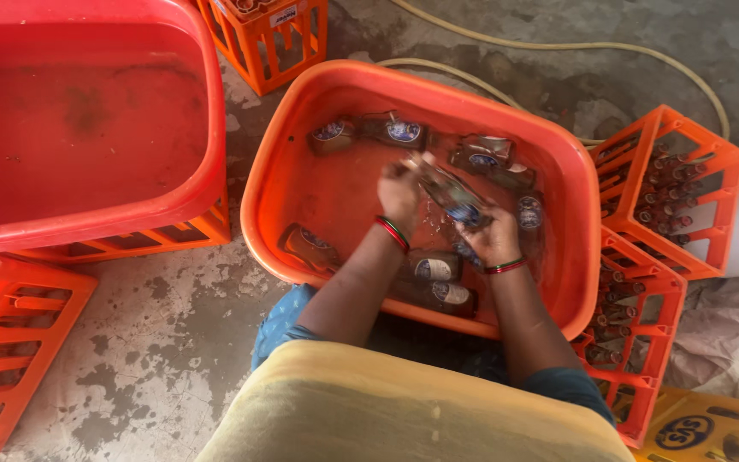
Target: The person washes glass bottles by hand in a red tub filled with water. They repeatedly pick up bottles, rinse them, and place them into an orange crate. Another person is also washing bottles in a separate tub nearby.
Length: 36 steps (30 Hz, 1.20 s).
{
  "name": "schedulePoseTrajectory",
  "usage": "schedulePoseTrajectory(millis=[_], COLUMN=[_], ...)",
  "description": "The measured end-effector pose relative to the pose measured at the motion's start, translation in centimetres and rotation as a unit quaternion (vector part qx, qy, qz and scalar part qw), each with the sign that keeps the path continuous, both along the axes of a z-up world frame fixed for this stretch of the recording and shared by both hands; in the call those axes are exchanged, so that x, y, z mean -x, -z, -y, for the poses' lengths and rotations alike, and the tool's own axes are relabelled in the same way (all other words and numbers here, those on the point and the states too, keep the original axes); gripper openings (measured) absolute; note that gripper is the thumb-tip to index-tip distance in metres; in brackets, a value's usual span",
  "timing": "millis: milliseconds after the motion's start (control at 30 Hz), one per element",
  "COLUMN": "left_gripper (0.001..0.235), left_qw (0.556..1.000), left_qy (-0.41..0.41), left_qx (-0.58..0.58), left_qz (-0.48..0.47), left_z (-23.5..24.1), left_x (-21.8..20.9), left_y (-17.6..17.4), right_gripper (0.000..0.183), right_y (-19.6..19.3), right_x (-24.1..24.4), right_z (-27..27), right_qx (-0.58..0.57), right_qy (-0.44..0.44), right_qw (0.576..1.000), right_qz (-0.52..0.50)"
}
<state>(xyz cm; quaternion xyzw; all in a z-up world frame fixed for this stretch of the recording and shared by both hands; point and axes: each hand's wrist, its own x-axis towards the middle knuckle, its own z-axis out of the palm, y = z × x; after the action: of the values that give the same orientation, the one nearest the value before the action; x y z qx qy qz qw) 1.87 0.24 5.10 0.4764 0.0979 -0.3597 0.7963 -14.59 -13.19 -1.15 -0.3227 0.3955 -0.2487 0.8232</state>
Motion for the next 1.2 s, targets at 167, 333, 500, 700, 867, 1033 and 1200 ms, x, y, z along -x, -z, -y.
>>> schedulePoseTrajectory(millis=[167,333,500,700,867,1033,1200], left_gripper=[0.017,0.015,0.029,0.038,0.053,0.056,0.046], left_qw=[0.969,0.961,0.961,0.991,0.981,0.972,0.965], left_qy=[0.073,-0.004,0.067,0.122,0.158,0.198,0.206], left_qx=[-0.024,0.261,0.043,0.05,0.092,0.072,0.12], left_qz=[0.236,0.093,0.265,0.027,-0.058,-0.105,-0.11], left_z=[-2.9,-1.2,-1.0,-0.2,0.4,1.4,2.2], left_x=[3.0,2.9,1.4,0.4,0.3,1.3,1.6], left_y=[-6.2,-5.0,-3.7,-1.3,0.8,2.0,3.8], right_gripper=[0.056,0.049,0.048,0.038,0.039,0.04,0.053], right_y=[-3.6,-3.4,-3.1,-7.0,-12.0,-15.5,-17.0], right_x=[0.8,1.6,1.0,3.9,3.9,3.6,2.8], right_z=[-1.1,-0.8,0.1,0.4,-0.3,-1.1,-2.6], right_qx=[-0.007,-0.037,-0.039,0.121,0.306,0.382,0.41], right_qy=[-0.138,0.003,0.028,0.124,0.177,0.216,0.207], right_qw=[0.971,0.999,0.997,0.985,0.935,0.897,0.884], right_qz=[0.195,0.008,0.065,0.018,0.017,0.046,0.086])
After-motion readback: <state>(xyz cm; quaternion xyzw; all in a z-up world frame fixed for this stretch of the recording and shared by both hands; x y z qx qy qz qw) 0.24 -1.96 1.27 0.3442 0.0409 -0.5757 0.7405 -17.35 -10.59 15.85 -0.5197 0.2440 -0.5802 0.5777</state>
